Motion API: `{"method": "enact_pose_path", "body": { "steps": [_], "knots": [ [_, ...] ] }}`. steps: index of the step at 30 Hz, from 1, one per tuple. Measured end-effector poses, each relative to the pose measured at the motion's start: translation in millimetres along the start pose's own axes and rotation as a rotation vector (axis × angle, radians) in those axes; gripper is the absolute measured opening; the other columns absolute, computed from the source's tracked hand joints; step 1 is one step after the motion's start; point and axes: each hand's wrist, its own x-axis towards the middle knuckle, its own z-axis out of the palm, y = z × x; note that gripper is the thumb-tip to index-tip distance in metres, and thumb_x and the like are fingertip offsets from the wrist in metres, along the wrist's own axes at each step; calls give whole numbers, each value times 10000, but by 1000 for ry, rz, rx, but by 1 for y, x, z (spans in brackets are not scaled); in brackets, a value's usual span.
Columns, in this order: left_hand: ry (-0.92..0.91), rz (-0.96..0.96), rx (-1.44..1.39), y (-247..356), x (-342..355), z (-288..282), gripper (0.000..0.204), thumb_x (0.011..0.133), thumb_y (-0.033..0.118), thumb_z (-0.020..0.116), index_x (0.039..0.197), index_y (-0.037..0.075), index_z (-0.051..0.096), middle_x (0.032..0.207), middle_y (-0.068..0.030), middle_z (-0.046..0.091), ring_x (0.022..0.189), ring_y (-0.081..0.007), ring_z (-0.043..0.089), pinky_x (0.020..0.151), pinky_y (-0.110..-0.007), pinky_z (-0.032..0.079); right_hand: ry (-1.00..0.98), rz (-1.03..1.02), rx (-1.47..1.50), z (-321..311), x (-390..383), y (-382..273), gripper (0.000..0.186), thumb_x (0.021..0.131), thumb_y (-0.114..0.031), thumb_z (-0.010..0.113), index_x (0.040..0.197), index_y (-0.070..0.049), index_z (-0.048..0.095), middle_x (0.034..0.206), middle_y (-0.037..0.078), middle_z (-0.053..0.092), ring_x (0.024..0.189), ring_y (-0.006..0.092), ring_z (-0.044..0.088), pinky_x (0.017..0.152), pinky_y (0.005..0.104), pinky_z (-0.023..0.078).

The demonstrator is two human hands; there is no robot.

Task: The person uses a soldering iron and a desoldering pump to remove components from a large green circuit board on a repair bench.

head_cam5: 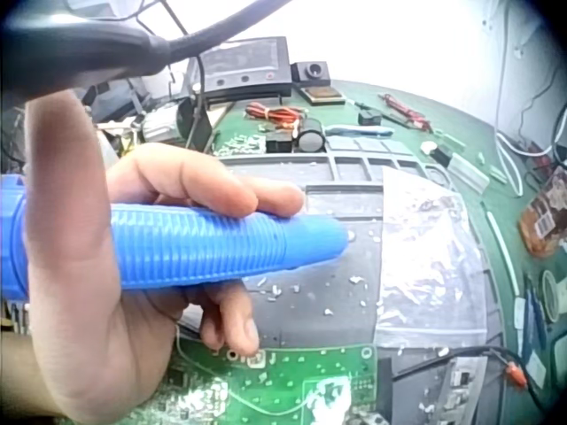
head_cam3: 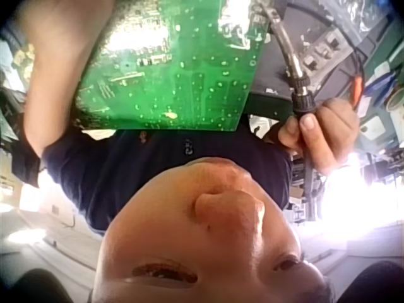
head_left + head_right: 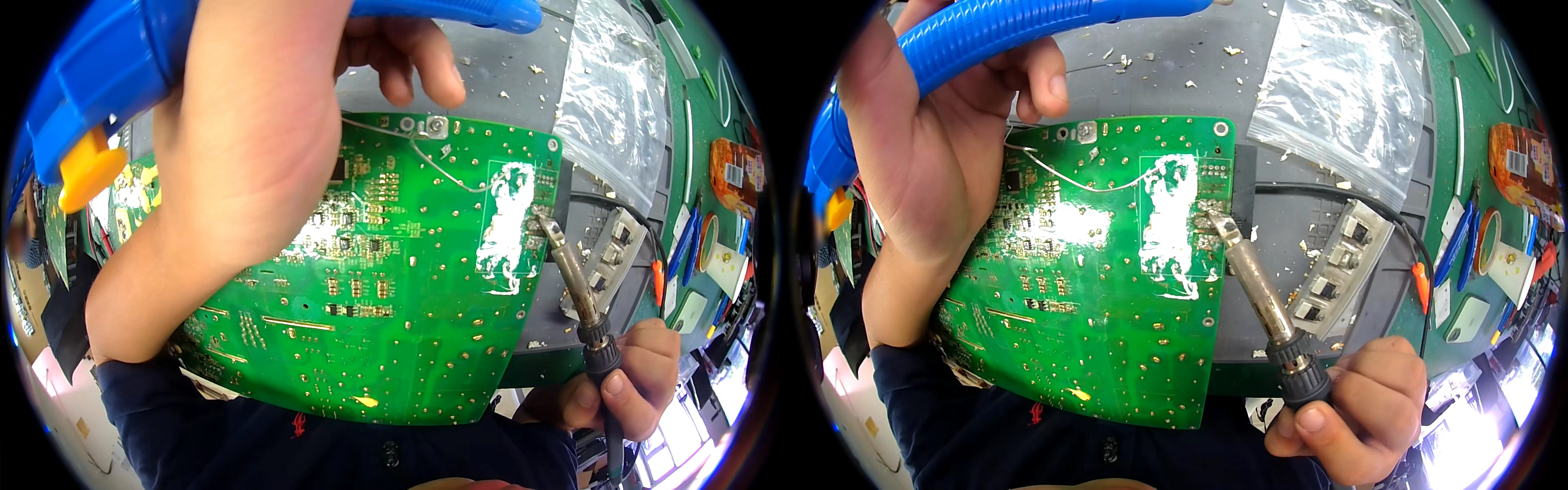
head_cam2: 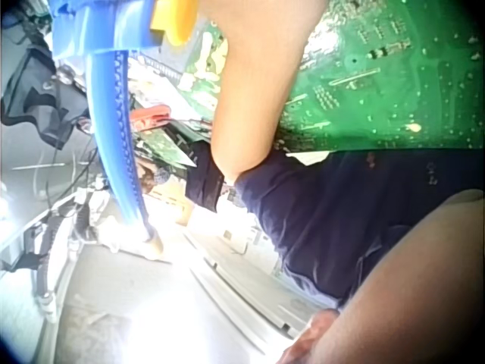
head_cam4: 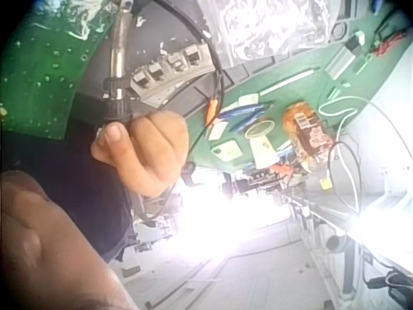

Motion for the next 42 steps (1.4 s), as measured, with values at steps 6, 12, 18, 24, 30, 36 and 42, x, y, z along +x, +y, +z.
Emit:
{"method": "enact_pose_path", "body": {
  "steps": [6,12,18,24,30,36,42],
  "knots": [
    [2,0,5,0,1,0,439,896,436,456,965,5,507,909,-128,598,618,-101,560,556,-224,458,-33,-1,6,-3,3,-1,227,877,-318,578,989,-136,503,674,39,440,567,169,392,469,286,274],
    [0,-6,4,0,1,1,432,896,429,465,965,5,508,906,-126,597,621,-101,561,558,-224,457,-45,-8,33,-5,1,2,212,862,-290,593,980,-136,509,670,39,446,572,172,404,469,285,275],
    [2,-8,1,-1,1,1,426,896,423,473,966,4,508,903,-124,597,623,-101,562,561,-223,457,-56,10,60,-5,2,2,213,844,-273,616,977,-137,520,679,39,449,581,173,402,471,286,275],
    [3,-15,-2,-3,1,1,419,895,416,482,966,4,509,900,-122,597,626,-100,563,563,-223,457,-110,65,99,-8,4,1,219,829,-259,638,976,-141,527,680,38,438,596,176,402,480,288,276],
    [3,-16,-2,-3,2,1,413,895,409,490,967,3,510,897,-120,597,628,-100,564,565,-223,456,-111,47,111,-8,4,2,234,828,-280,646,964,-134,523,675,34,434,575,174,394,469,288,268],
    [2,-18,-1,-2,2,1,407,894,403,499,968,3,511,894,-118,597,631,-100,565,567,-223,456,-131,-34,86,-9,4,3,243,836,-297,638,957,-128,511,664,37,430,565,178,394,461,298,270],
    [3,-20,-9,-1,2,2,401,894,396,507,968,3,512,891,-116,597,633,-100,566,569,-222,456,-178,7,59,-11,6,-2,240,838,-286,633,960,-124,505,663,41,428,565,181,396,466,304,277]
  ]
}}
